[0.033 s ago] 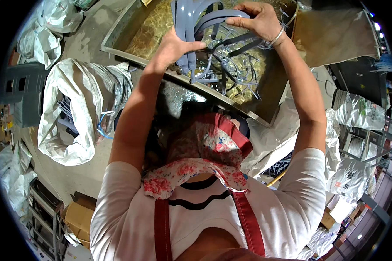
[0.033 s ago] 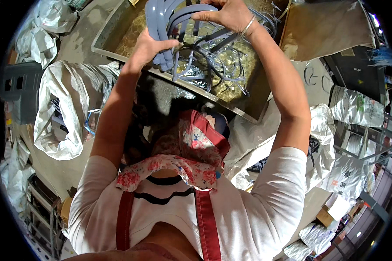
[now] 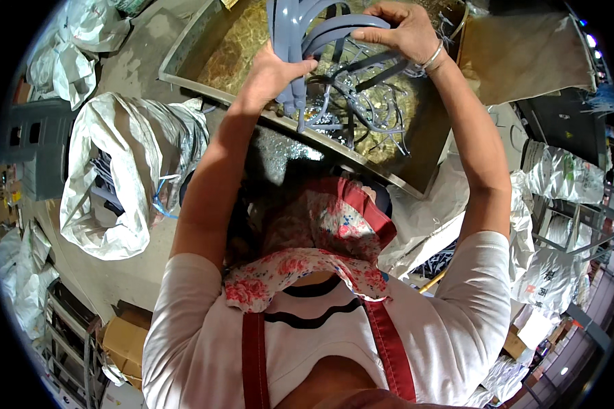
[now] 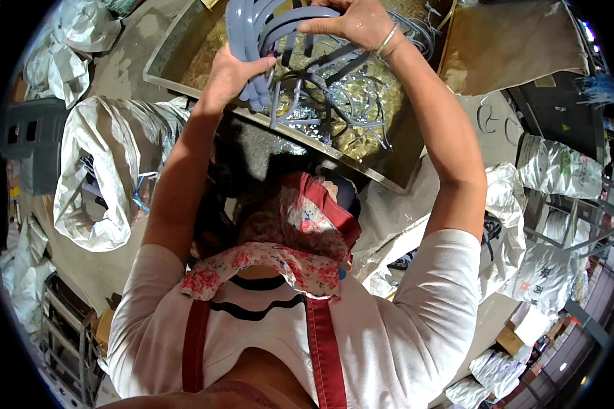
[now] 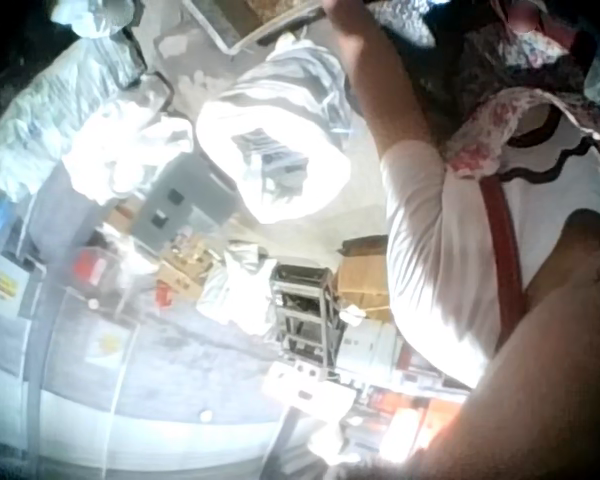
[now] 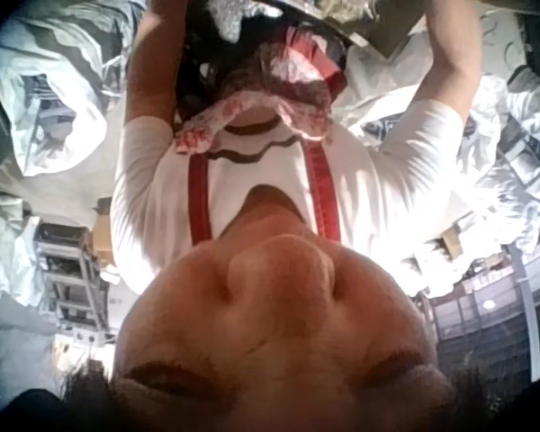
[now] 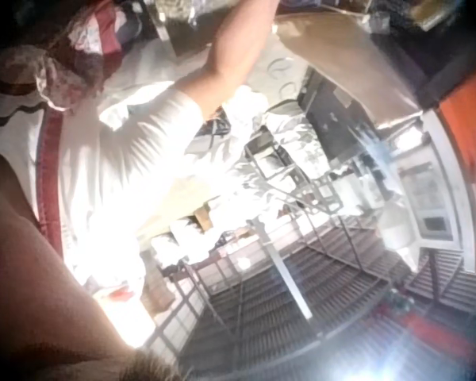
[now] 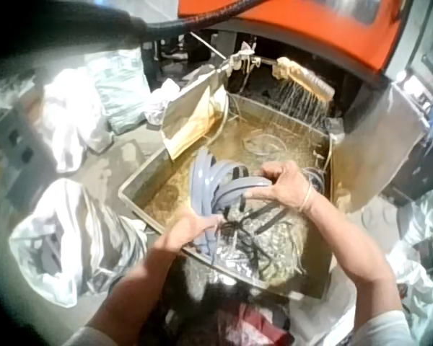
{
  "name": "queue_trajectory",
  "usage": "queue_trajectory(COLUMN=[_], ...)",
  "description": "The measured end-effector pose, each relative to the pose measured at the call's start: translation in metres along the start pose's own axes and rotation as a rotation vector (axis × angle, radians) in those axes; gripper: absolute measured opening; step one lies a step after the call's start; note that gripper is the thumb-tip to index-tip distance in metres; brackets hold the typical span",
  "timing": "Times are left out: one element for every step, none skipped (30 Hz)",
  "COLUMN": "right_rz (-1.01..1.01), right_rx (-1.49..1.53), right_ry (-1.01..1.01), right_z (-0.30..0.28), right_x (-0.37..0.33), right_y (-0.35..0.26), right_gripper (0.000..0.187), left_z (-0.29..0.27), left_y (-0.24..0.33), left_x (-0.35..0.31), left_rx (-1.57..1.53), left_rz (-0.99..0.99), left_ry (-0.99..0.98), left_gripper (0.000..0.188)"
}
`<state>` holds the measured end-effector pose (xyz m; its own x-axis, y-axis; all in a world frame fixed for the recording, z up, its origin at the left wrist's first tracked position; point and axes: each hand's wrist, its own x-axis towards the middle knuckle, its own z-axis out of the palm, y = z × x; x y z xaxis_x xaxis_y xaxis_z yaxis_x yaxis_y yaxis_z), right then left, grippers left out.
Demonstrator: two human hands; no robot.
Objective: The person repeatedly picks up tangled gray cables from a metal tray, untangles and coils them by hand, and places the bundles into a white sack. The process is repeated multiple times throughout the clip.
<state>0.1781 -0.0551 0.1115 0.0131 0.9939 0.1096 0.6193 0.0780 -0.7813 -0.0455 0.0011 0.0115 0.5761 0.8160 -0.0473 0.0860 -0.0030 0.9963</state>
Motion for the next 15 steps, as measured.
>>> queue_trajectory(right_rz=[-0.022, -0.045, -0.068, -0.069, 0.015, 0.081, 0.145, 0.148, 0.149, 0.080, 0.012, -0.066, -0.147, -0.109, -0.075], right_rx=[0.082, 0.166, 0.251, 0.757, 1.062, 0.819, 0.578, 0.227, -0.138, -0.239, -0.339, -0.396, -0.451, -0.410, -0.368], right_ry=[0.017, 0.032, 0.045, 0.032, 0.129, 0.235, 0.333, 0.200, 0.081, -0.014, -0.110, -0.146, -0.182, -0.277, -0.376], right_z=[0.001, 0.001, 0.002, -0.011, -0.016, -0.021, -0.014, 0.007, 0.024, 0.050, 0.080, 0.106, 0.127, 0.135, 0.134], right_x=[0.003, 0.008, 0.015, 0.017, 0.020, 0.019, 0.013, 0.007, -0.003, -0.009, -0.012, -0.016, -0.018, -0.016, -0.016], right_y=[0.005, 0.011, 0.019, 0.032, 0.065, 0.109, 0.151, 0.177, 0.200, 0.219, 0.233, 0.242, 0.244, 0.225, 0.188], right_gripper=[0.022, 0.022, 0.022, 0.024, 0.032, 0.025, 0.019, 0.021, 0.023, 0.027, 0.031, 0.038, 0.045, 0.042, 0.039], left_z=[0.001, 0.003, 0.002, 0.002, 0.000, -0.002, -0.003, -0.007, -0.010, -0.013, -0.014, -0.015, -0.016, -0.018, -0.021], left_y=[0.001, -0.003, -0.002, 0.004, 0.007, 0.007, 0.004, 0.001, 0.000, 0.000, -0.001, 0.002, 0.006, 0.009, 0.008], left_x=[-0.001, -0.001, -0.003, -0.002, -0.001, 0.001, 0.003, 0.002, 0.002, 0.003, 0.003, 0.002, 0.000, -0.001, -0.001], left_rx=[-0.021, -0.071, -0.089, -0.131, -0.150, -0.195, -0.237, -0.268, -0.262, -0.257, -0.253, -0.178, -0.100, -0.016, -0.018], left_rz=[-0.036, 0.064, 0.057, 0.056, 0.057, 0.083, 0.105, 0.120, 0.088, 0.056, 0.023, 0.060, 0.098, 0.134, 0.134], left_ry=[0.046, 0.093, 0.085, 0.040, 0.027, 0.020, 0.017, 0.032, 0.015, -0.008, -0.031, -0.053, -0.073, -0.085, -0.079], left_gripper=[0.041, 0.026, 0.025, 0.024, 0.024, 0.024, 0.024, 0.024, 0.025, 0.026, 0.026, 0.026, 0.026, 0.026, 0.026])
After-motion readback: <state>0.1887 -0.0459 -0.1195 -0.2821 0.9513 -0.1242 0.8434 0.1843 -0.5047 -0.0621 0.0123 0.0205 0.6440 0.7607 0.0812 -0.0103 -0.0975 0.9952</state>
